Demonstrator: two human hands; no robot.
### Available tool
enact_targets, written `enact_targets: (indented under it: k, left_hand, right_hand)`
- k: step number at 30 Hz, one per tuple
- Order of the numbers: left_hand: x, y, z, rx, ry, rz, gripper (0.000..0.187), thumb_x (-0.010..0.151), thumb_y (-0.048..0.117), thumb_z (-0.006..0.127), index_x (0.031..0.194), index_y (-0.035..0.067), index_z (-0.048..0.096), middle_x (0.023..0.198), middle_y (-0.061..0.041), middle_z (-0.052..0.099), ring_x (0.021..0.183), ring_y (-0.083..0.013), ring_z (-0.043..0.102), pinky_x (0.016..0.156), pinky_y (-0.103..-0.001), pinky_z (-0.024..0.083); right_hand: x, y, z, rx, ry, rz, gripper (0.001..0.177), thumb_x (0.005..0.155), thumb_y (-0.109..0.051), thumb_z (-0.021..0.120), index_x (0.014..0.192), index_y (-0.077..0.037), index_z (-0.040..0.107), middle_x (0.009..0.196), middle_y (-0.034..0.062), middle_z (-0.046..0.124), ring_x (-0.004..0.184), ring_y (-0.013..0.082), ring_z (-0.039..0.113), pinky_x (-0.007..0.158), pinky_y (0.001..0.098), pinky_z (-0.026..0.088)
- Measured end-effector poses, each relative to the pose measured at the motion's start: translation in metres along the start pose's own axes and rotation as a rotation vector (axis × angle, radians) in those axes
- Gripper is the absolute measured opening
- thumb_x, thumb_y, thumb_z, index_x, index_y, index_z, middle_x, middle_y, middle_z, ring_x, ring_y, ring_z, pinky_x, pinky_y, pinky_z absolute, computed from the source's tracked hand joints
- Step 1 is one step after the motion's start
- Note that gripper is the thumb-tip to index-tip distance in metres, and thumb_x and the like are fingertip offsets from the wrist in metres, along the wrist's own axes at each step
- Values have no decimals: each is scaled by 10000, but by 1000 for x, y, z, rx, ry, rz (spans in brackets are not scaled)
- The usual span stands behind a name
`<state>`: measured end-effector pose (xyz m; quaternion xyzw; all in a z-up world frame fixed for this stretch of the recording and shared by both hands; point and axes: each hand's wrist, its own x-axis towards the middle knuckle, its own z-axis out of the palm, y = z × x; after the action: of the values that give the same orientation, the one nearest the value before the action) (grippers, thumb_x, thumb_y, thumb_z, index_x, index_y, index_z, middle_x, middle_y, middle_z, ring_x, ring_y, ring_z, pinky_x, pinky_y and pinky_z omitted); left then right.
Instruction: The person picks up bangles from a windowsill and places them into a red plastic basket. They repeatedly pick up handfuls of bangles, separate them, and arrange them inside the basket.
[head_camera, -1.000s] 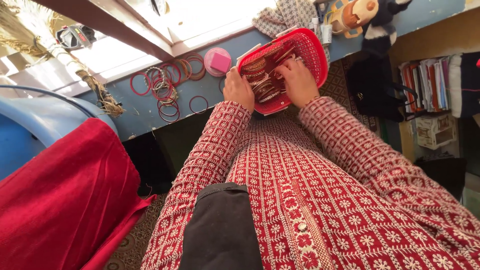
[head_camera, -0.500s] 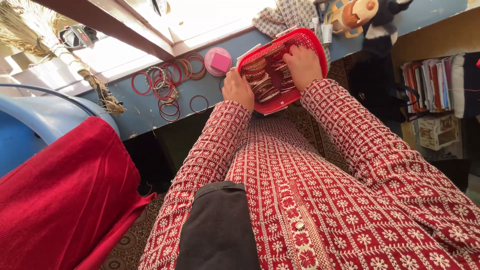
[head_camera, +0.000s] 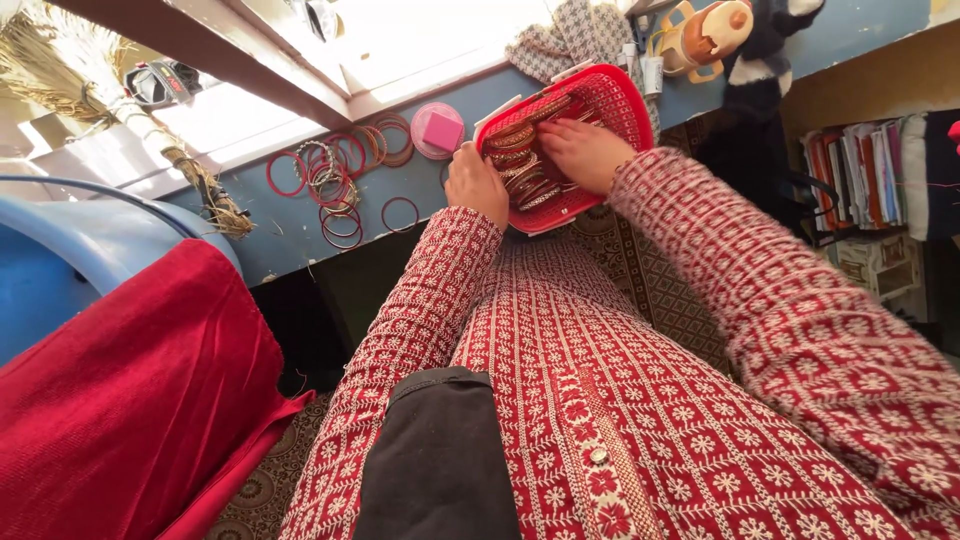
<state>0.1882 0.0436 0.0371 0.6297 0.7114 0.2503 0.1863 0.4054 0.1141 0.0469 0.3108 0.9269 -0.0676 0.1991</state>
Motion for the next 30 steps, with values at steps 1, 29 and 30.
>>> enact_targets:
  k: [1,29,30]
  left_hand:
    - [0,1,-2,1,1,0,254,980,129,529,1199,10,479,1065,-167,605,902,-338,635,781,-464,505]
    - [1,-16,-15,-273,-13,-76,446,1052,397,422,1258,11,508,1183,-178,593,1076,-349,602,940,-463,478]
    - [2,-20,-20,-365,43,-108,497,1059,400,391,1234,-42,535,1187,-189,593,1125,-324,596,1006,-426,477]
  right_hand:
    - [-5,6,-8,0,1,-1,569,952,-188,514,1498,-34,466,1630,98,407,1494,243,365,1250,378,265]
    - [9,-33,-74,466,720,348,86,948,-7,679,978,-51,611,877,56,608,652,156,548,574,247,508]
    - [20,-39,-77,591,815,356,144,930,54,668,950,-51,572,830,49,558,618,140,487,534,219,474]
